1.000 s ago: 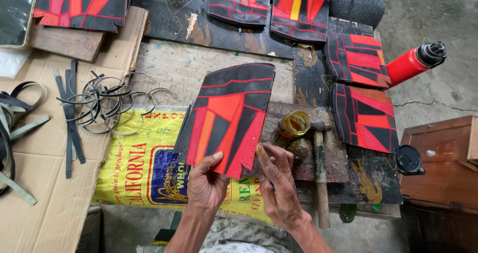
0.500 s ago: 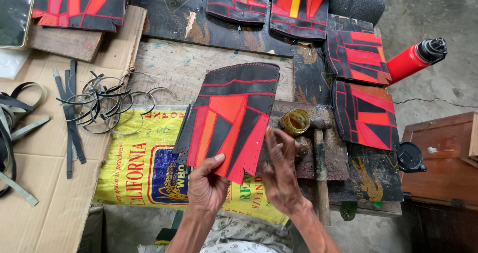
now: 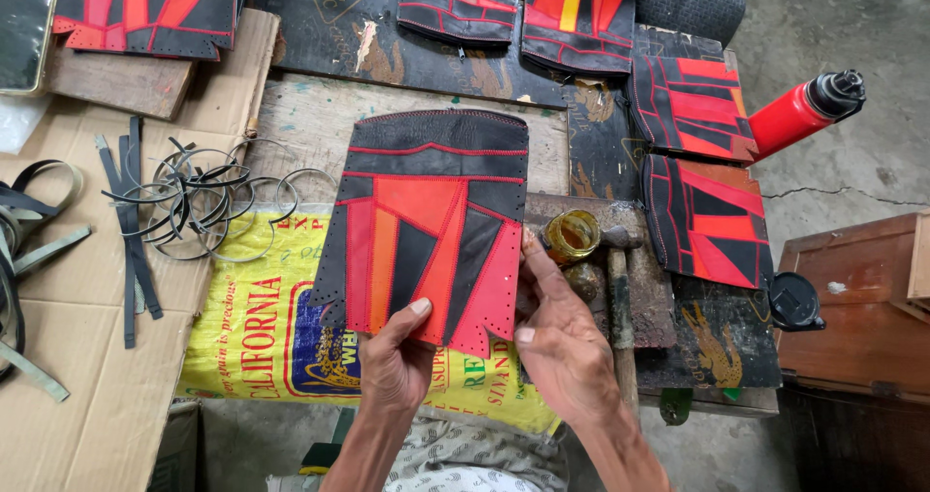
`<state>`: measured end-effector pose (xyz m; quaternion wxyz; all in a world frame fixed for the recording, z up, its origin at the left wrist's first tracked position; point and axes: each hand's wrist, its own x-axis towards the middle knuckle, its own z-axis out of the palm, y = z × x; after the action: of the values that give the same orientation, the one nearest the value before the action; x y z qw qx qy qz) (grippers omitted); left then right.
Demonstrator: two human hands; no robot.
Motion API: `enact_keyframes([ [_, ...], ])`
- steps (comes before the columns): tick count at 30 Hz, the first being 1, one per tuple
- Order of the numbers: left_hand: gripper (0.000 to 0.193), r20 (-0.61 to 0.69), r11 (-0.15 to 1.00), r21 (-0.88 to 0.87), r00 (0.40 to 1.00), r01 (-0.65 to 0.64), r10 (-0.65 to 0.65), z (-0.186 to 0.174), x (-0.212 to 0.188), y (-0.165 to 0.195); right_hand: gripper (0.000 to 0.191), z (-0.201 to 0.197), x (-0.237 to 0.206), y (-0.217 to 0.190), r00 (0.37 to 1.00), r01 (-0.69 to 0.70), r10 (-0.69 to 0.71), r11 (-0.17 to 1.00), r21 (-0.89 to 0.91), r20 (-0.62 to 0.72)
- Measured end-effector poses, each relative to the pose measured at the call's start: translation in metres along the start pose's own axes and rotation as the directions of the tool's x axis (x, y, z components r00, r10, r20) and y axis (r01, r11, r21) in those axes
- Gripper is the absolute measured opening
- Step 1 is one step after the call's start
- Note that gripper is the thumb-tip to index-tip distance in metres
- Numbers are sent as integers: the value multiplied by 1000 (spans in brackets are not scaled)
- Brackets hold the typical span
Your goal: The person holds a patchwork leather pouch in one hand and repeatedly dips their fingers into a small jar of adhesive, rubbing the glue along the pouch's edges and seams. They rotate the pouch to treat different sides, working through the edges of the piece.
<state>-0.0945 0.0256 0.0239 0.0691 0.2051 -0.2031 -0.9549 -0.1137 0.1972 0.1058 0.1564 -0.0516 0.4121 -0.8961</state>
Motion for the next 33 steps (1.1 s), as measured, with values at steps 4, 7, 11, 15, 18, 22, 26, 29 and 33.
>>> enact_keyframes([
  [4,61,-15,998,22,998,-53,53,6,3,1,96,10,-11,3,1000,-23,23,999,24,-9],
  [7,61,-36,998,27,997,-61,62,4,6,0,96,12,-22,7,998,-52,52,999,12,-37],
  [11,62,-84,994,52,992,-93,98,-1,13,-3,98,8,-41,18,995,-67,58,992,-110,-83],
  [15,62,-70,992,35,990,-124,126,-2,18,-4,96,1,-56,28,997,-65,51,966,-251,-63],
  [18,61,-83,990,53,988,-129,134,-1,19,-2,79,-4,-57,27,990,95,-140,709,-699,-7],
  [22,65,-83,983,101,983,-154,163,-4,16,7,33,-39,-30,-17,757,231,-478,-442,-867,445],
  [26,67,-46,959,223,981,-173,188,-14,3,20,53,-87,7,-66,918,71,-337,-380,-922,209],
  [29,66,-53,955,282,992,-94,113,-24,-14,29,51,-105,32,-75,955,147,-143,-533,-833,260],
  [33,63,-137,943,333,989,1,47,-35,-30,32,54,-105,58,-72,976,184,12,-586,-789,219],
])
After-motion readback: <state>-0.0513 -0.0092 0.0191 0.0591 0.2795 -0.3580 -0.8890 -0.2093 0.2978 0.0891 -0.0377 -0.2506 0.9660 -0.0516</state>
